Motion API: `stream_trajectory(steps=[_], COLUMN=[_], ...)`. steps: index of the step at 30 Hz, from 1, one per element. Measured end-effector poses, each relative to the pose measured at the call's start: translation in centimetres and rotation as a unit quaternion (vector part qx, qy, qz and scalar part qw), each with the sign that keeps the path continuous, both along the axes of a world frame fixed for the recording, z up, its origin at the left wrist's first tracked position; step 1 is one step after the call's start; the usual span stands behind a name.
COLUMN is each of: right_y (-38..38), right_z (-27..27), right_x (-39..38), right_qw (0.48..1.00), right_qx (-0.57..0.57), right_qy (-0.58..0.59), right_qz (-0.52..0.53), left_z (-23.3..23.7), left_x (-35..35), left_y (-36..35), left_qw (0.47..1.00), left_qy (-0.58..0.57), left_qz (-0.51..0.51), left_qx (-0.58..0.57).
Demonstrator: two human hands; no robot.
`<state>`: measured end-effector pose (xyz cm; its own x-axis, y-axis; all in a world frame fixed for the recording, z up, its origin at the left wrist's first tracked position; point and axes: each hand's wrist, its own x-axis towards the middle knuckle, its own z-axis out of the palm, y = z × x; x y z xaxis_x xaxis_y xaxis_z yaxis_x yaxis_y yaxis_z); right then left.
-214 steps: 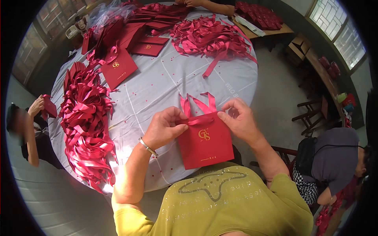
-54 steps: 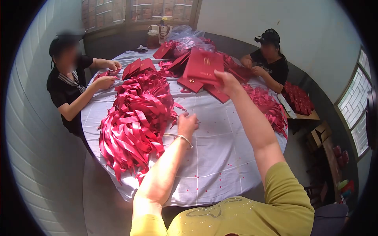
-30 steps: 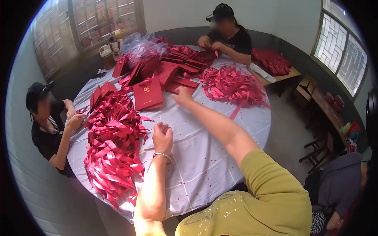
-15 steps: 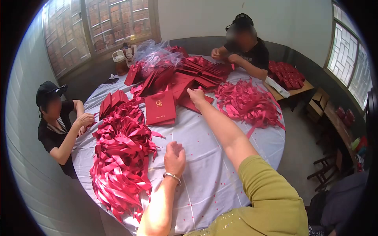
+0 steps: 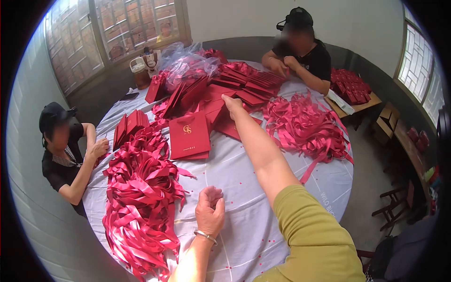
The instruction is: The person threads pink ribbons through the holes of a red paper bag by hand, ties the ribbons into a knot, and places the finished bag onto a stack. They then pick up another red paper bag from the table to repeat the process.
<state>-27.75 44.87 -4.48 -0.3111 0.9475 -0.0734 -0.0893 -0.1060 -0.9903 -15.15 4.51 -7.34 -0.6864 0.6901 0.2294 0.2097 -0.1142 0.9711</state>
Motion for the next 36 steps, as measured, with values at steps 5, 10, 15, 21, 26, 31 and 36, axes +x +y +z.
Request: stream_trajectory(steps=[5, 10, 15, 21, 26, 31, 36], right_y=[-0.5, -1.2, 0.2, -1.6, -0.9, 2.4, 1.1], right_z=[1.1, 1.8, 1.1, 2.6, 1.5, -0.9, 1.1], right_x=[0.5, 1.2, -0.2, 1.7, 0.7, -0.5, 0.5], right_qw=[0.999, 0.999, 0.999, 0.998, 0.998, 0.995, 0.997], right_qx=[0.004, -0.015, -0.007, 0.023, 0.048, -0.002, -0.034], right_qy=[0.019, 0.041, 0.021, 0.0, 0.046, 0.088, 0.062], right_qz=[-0.031, 0.018, 0.03, 0.054, -0.006, 0.052, -0.025], left_z=[-0.1, 0.0, 0.3, 0.1, -0.2, 0.0, 0.2], left_x=[0.0, -0.1, 0.1, 0.0, -0.1, -0.1, 0.0], left_y=[0.0, 0.0, 0.0, 0.0, 0.0, 0.0, 0.0], left_qw=[1.0, 1.0, 1.0, 1.0, 1.0, 1.0, 1.0], left_qy=[-0.01, -0.007, -0.001, 0.006, 0.016, 0.007, 0.011], left_qz=[-0.006, -0.006, -0.006, -0.005, -0.001, -0.002, -0.004], left_qx=[-0.004, -0.012, -0.022, -0.018, -0.022, -0.022, -0.029])
